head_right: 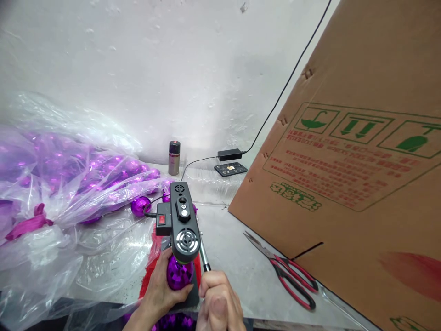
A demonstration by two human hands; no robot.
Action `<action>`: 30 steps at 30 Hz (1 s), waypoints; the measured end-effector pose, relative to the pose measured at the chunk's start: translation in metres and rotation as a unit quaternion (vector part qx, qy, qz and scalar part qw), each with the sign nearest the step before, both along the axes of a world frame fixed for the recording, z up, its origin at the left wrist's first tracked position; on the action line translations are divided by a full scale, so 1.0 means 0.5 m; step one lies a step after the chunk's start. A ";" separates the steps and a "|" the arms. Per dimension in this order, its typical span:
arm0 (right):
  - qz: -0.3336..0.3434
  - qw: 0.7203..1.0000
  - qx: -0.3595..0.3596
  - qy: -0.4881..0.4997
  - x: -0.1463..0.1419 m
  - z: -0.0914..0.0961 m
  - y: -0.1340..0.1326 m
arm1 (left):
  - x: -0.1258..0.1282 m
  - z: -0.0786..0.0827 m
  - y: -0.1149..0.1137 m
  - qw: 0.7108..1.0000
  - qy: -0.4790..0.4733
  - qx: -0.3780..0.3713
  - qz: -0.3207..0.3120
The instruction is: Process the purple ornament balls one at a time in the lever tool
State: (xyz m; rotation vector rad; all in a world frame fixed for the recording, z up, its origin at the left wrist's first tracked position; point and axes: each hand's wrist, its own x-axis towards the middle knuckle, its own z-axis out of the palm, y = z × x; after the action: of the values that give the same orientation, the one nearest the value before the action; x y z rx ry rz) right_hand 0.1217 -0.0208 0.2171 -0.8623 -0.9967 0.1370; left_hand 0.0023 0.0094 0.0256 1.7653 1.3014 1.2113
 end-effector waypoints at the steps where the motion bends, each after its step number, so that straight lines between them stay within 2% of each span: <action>1: -0.005 1.000 0.016 -0.010 0.000 -0.004 0.001 | 0.000 0.001 0.000 1.000 -0.001 -0.001 -0.001; 7: -0.022 0.997 0.059 -0.045 0.000 -0.049 0.003 | 0.002 0.001 -0.005 1.000 -0.005 -0.019 -0.003; 9: -0.023 0.996 0.068 -0.046 0.002 -0.049 0.003 | 0.003 0.000 -0.007 1.000 -0.006 -0.020 0.001; 12: -0.009 0.997 0.053 -0.051 0.012 -0.021 -0.001 | 0.006 0.000 -0.008 1.000 -0.008 -0.015 0.014; 16: 0.003 0.999 -0.030 -0.040 0.027 0.030 -0.009 | 0.004 0.003 -0.003 1.000 -0.012 -0.005 0.014; 19: 0.010 0.998 -0.045 -0.044 0.029 0.044 -0.010 | -0.007 0.001 -0.016 1.000 0.002 -0.006 0.010; 21: 0.012 0.998 -0.018 -0.060 0.028 0.043 -0.008 | -0.022 -0.015 -0.048 0.999 0.009 0.020 0.033; 23: 0.020 0.997 0.015 -0.075 0.026 0.035 -0.008 | -0.045 -0.046 -0.099 0.993 -0.013 0.097 0.058; 25: 0.030 0.996 0.030 -0.083 0.026 0.022 -0.010 | -0.075 -0.089 -0.161 0.982 -0.038 0.176 0.048; 26: 0.035 0.995 0.029 -0.085 0.026 0.014 -0.012 | -0.093 -0.110 -0.192 0.981 -0.032 0.190 0.027; 28: 0.039 0.995 0.017 -0.086 0.028 0.000 -0.016 | -0.128 -0.145 -0.242 0.985 0.035 0.163 -0.044; 30: 0.039 0.996 0.009 -0.084 0.028 -0.007 -0.019 | -0.155 -0.158 -0.271 0.981 0.127 0.105 -0.103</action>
State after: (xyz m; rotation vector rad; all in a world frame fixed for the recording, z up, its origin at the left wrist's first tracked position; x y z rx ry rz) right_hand 0.1355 -0.0303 0.2137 -0.8284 -1.1874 0.1225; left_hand -0.0753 -0.1263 -0.0535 2.2080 1.1222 1.0645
